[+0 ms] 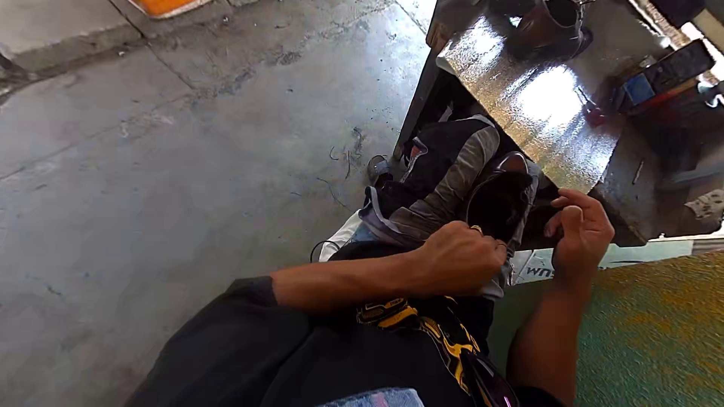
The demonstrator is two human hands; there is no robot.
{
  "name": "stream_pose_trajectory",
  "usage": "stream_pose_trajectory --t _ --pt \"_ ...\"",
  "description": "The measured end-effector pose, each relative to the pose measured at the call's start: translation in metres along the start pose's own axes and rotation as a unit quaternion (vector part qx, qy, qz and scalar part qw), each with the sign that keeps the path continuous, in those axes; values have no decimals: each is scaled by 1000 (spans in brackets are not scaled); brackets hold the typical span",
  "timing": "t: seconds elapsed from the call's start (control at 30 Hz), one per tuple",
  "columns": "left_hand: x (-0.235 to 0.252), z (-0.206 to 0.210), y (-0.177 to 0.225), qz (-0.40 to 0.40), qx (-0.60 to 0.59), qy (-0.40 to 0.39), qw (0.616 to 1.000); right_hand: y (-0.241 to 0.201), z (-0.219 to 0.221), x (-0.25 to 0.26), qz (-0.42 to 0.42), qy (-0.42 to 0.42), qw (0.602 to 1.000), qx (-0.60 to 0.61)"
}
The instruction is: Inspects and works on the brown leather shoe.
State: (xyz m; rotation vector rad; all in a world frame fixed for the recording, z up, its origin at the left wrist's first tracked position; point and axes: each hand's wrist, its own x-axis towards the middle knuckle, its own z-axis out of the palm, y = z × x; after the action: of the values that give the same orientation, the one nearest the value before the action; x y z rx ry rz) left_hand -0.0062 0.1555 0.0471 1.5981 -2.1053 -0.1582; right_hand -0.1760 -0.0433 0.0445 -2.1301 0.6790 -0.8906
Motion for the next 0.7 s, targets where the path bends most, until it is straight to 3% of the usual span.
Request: stream_pose_trajectory --t 0.1,0.17,0.33,0.4,0.47,0.53,0.57,0.63,0.7 --pt "13 -17 11 0 4 -23 1000 -36 4 15 -35 -86 974 -207" --pt "19 -24 17 -4 2 -46 999 -45 10 28 -26 -107 955 -277" --pt "14 -25 1 -11 -57 -57 997 -51 14 44 -12 -87 949 -303" --pt "-2 -22 -27 -11 -156 -66 986 -53 17 41 -7 -103 948 -302" --pt "-24 -20 -70 1 -241 -27 970 -52 21 35 -5 -123 946 -299" --pt "-51 -22 -110 -76 -241 57 966 -49 26 27 -1 -139 946 -292" --pt "-62 -28 -121 -162 -157 84 971 -49 29 25 -1 -141 947 -289" --pt "-66 -47 -120 -299 -2 56 953 -48 31 23 -2 -138 948 -288" --pt "-51 -50 -87 -279 18 56 958 -51 31 26 1 -140 945 -295"
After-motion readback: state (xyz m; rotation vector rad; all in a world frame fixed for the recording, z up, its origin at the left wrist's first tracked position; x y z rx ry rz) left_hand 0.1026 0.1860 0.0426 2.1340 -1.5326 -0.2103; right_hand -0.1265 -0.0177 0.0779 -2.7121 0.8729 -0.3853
